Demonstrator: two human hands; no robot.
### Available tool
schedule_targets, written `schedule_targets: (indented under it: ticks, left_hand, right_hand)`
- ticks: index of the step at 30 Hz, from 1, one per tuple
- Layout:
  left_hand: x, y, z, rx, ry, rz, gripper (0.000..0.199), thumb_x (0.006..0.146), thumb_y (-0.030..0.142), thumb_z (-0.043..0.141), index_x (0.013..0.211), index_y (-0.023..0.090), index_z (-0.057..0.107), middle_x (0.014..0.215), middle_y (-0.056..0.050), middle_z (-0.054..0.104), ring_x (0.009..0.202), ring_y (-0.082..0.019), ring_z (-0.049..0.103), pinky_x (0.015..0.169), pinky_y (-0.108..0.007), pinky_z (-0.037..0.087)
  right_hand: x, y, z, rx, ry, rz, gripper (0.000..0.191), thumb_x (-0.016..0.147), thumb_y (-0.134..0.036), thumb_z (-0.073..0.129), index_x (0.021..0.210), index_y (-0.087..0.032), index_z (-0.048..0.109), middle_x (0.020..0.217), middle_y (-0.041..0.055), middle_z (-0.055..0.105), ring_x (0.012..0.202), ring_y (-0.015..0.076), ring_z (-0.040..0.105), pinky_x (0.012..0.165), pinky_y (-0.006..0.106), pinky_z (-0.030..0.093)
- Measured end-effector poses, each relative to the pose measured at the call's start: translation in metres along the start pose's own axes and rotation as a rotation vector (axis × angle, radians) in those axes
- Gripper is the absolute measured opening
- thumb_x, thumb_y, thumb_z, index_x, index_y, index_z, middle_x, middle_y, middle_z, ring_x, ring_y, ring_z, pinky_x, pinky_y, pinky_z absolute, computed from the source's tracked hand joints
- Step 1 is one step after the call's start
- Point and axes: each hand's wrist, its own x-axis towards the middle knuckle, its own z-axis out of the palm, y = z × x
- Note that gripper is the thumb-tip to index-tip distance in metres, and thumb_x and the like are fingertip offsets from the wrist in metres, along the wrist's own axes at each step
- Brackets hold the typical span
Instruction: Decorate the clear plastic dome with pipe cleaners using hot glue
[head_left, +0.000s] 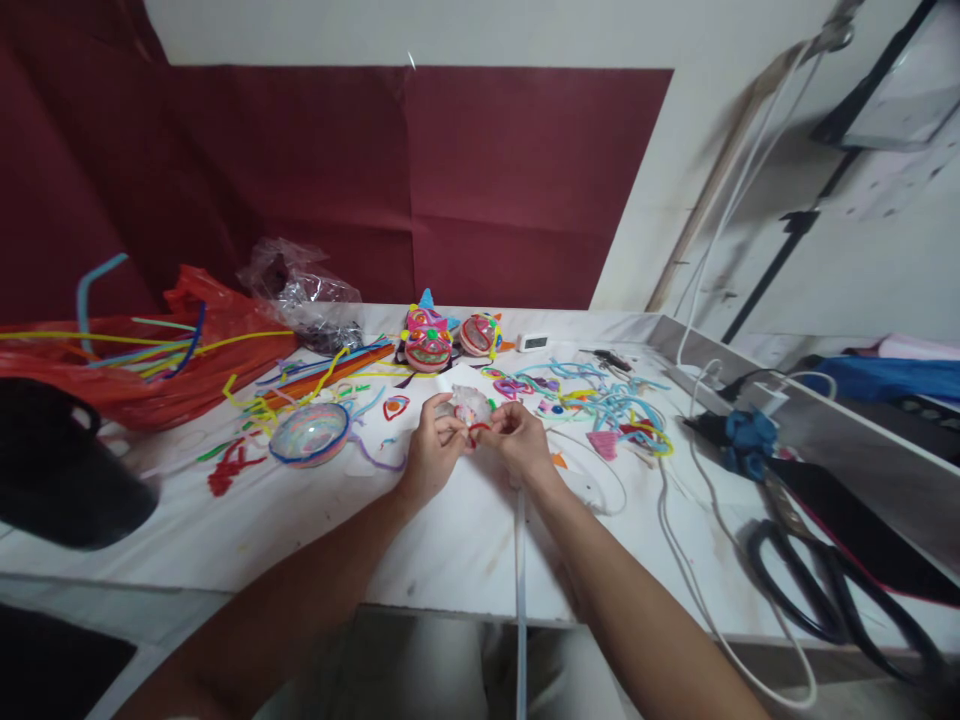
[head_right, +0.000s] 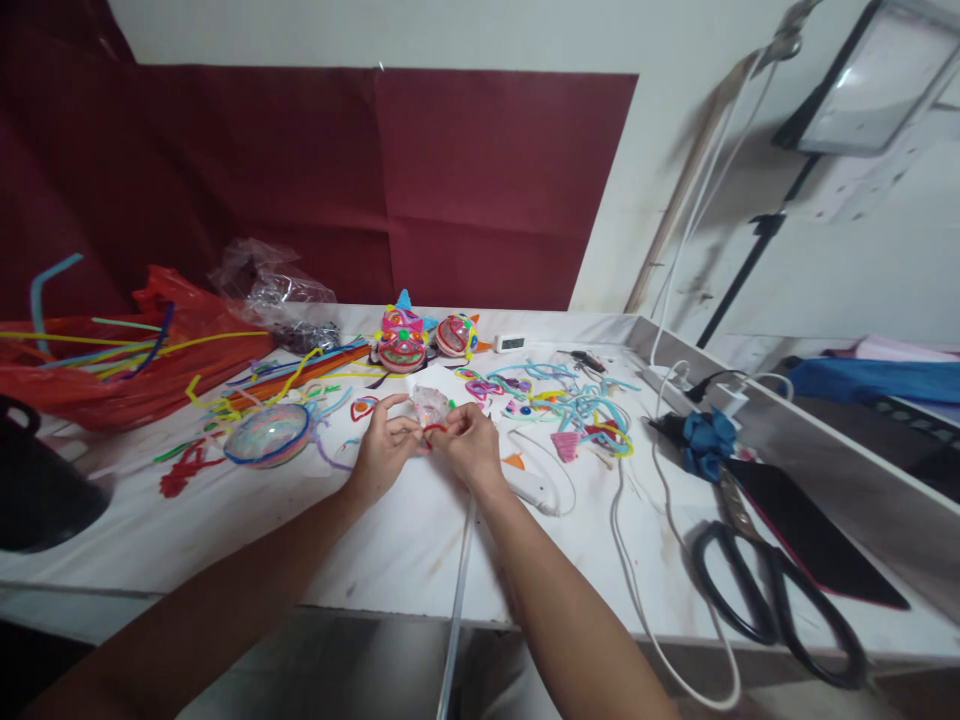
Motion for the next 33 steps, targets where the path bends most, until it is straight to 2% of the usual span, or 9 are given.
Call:
schedule_targets:
  ticks: [6, 11, 20, 33]
  left_hand:
    - [0.000, -0.001, 0.000, -0.020, 0.004, -0.017, 0.064, 0.075, 0.024, 0.085, 0.131, 0.029, 0.056, 0.077, 0.008, 0.075, 0.071, -0.020, 0.078, 0.063, -0.033, 0.070]
    - [0.000, 0.002, 0.001, -0.037, 0.003, -0.036, 0.067, 0.072, 0.026, 0.089, 0.130, 0.028, 0.055, 0.076, 0.009, 0.075, 0.067, -0.018, 0.076, 0.064, -0.032, 0.070]
    - [0.000, 0.006, -0.001, -0.028, -0.006, -0.062, 0.070, 0.072, 0.028, 0.086, 0.134, 0.028, 0.052, 0.079, 0.008, 0.074, 0.073, -0.021, 0.079, 0.065, -0.035, 0.070]
    - [0.002, 0.006, -0.003, -0.084, 0.030, -0.114, 0.068, 0.071, 0.026, 0.088, 0.130, 0.027, 0.054, 0.080, 0.006, 0.076, 0.076, -0.021, 0.079, 0.066, -0.034, 0.070]
  right_hand:
    - [0.000, 0.002, 0.000, -0.065, 0.008, -0.017, 0.044, 0.057, -0.046, 0.092, 0.075, -0.030, 0.055, 0.057, -0.0059, 0.063, 0.054, 0.0195, 0.058, 0.056, 0.033, 0.049]
    - [-0.001, 0.002, 0.001, -0.082, 0.018, 0.004, 0.040, 0.058, -0.040, 0.089, 0.075, -0.030, 0.055, 0.057, -0.0077, 0.062, 0.055, 0.0187, 0.058, 0.056, 0.032, 0.047]
    - [-0.005, -0.004, 0.000, -0.140, 0.035, -0.034, 0.033, 0.061, -0.030, 0.084, 0.076, -0.031, 0.055, 0.059, -0.0071, 0.063, 0.056, 0.0190, 0.057, 0.058, 0.033, 0.046]
    - [-0.009, -0.008, -0.001, -0.149, 0.000, -0.065, 0.031, 0.066, -0.037, 0.084, 0.078, -0.030, 0.056, 0.063, -0.0064, 0.060, 0.060, 0.0196, 0.058, 0.061, 0.034, 0.045]
